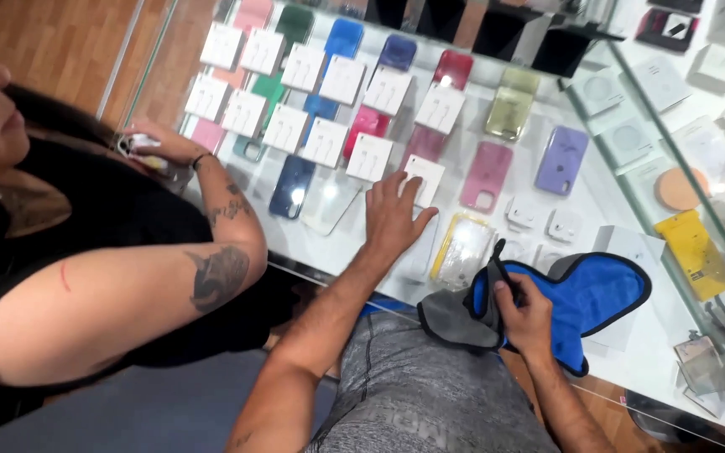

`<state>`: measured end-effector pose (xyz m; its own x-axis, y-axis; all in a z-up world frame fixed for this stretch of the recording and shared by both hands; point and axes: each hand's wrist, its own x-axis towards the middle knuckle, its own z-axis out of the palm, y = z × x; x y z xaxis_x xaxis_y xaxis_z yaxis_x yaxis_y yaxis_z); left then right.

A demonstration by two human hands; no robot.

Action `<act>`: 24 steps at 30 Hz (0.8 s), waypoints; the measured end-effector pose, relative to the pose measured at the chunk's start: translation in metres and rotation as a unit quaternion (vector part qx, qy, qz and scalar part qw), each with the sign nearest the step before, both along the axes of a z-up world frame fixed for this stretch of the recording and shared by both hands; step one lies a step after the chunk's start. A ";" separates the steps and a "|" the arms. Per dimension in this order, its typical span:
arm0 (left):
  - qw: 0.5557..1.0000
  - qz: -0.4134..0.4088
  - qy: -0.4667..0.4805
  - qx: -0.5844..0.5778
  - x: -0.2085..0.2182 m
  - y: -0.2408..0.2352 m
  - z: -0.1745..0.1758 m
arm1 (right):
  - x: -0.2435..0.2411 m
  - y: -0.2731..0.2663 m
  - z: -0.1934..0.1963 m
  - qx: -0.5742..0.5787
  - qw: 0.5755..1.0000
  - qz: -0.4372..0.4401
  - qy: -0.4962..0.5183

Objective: The person repeatedly picks up small white boxes from a glass display counter, wipes each one with a blue cloth, and places it back. The person handles the boxes one at a time and continues the cycle throughout the clip.

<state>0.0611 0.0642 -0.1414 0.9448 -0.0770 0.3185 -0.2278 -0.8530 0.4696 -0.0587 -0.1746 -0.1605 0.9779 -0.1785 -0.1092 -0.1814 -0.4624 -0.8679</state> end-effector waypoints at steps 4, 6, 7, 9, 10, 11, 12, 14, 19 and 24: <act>1.000 0.023 -0.004 -0.014 -0.003 0.000 0.002 | -0.003 0.002 0.004 -0.003 1.000 -0.012 0.018; 1.000 0.018 -0.010 -0.013 0.001 0.001 0.002 | -0.004 -0.002 0.000 -0.007 1.000 -0.002 0.018; 1.000 0.016 -0.008 -0.013 -0.002 0.002 0.003 | -0.005 0.001 0.003 -0.007 1.000 -0.004 0.020; 0.999 0.006 -0.029 -0.040 0.000 0.002 0.005 | -0.004 0.005 0.010 0.004 1.000 -0.019 0.022; 0.999 -0.002 -0.031 -0.039 -0.002 0.000 0.010 | -0.004 0.006 0.010 0.006 0.999 -0.027 0.020; 0.998 -0.001 -0.037 -0.060 -0.004 -0.002 0.015 | -0.004 0.006 0.010 0.019 0.999 -0.029 0.023; 0.996 -0.001 -0.039 -0.082 -0.009 -0.006 0.019 | -0.008 0.005 0.011 0.030 0.999 -0.033 0.029; 0.989 -0.026 -0.042 -0.139 -0.017 -0.016 0.024 | -0.004 0.018 0.067 0.032 0.997 -0.005 0.070; 0.886 -0.061 0.145 -0.436 -0.041 -0.044 0.045 | -0.016 -0.012 0.088 0.017 0.999 0.031 0.017; 0.811 -0.207 0.295 -0.461 -0.054 -0.066 0.055 | -0.043 -0.058 0.096 0.052 0.991 -0.104 -0.065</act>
